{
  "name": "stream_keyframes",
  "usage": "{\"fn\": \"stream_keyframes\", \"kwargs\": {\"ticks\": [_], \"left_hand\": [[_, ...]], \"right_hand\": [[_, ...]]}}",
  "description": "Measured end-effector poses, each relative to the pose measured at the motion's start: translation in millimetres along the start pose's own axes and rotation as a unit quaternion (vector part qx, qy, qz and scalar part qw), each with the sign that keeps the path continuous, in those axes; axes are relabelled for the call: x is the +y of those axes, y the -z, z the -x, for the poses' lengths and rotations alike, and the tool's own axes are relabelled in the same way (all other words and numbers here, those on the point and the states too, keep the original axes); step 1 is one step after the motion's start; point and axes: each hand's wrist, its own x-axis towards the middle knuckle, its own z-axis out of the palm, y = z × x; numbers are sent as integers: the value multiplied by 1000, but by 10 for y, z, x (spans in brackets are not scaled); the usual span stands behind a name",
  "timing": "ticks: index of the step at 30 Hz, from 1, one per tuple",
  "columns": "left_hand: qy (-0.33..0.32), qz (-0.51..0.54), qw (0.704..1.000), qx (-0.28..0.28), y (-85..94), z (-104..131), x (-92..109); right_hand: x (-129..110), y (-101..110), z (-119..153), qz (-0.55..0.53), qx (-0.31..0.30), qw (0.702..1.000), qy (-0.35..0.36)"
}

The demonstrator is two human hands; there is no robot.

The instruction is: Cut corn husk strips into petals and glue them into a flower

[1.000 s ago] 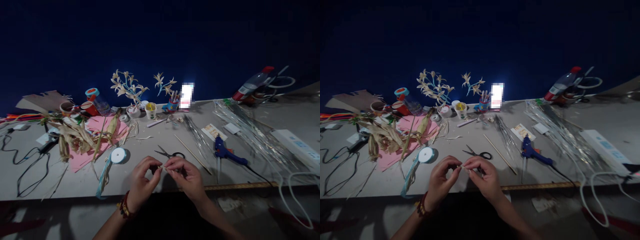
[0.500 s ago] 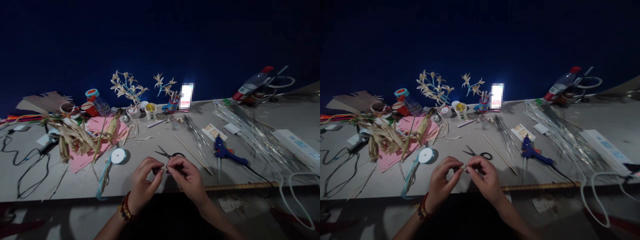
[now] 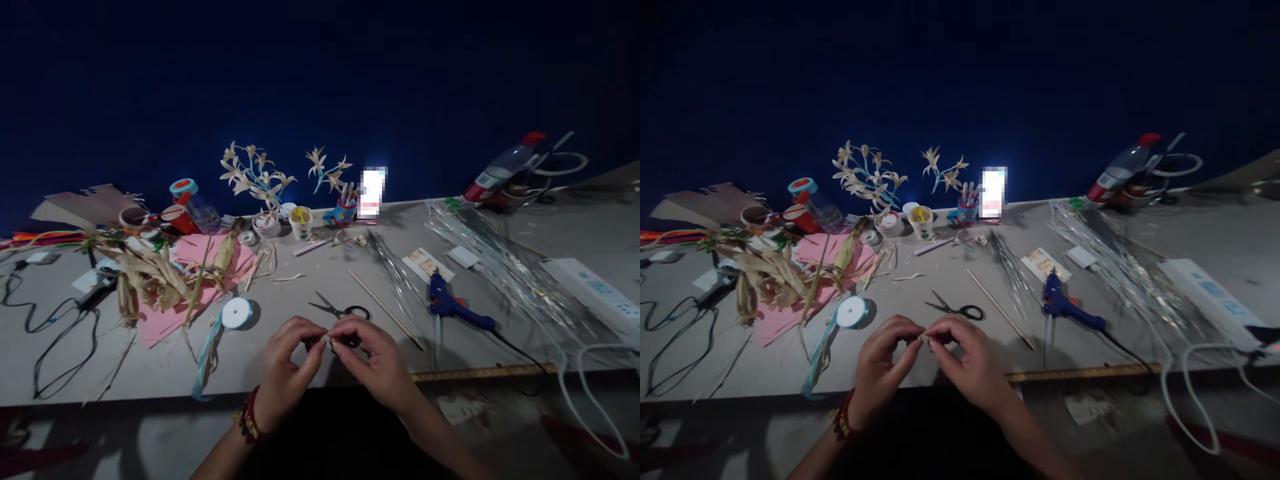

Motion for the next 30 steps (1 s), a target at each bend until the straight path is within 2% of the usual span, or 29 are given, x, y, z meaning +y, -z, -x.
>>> {"fn": "stream_keyframes", "kwargs": {"ticks": [4, 10, 18, 23, 30], "left_hand": [[-3, 4, 1000, -1, 9, -6, 9], [-4, 20, 1000, -2, -11, 23, 17], [0, 42, 999, 11, 7, 37, 10], [34, 64, 997, 26, -5, 107, -32], [-11, 18, 1000, -21, 38, 12, 63]], "right_hand": [[-22, -8, -6, 44, 7, 997, 56], [-24, -25, -8, 67, 7, 994, 83], [-17, -3, 12, 71, -4, 995, 64], [-2, 9, 30, 76, -13, 995, 59], [-39, -3, 3, 77, -14, 994, 80]]}}
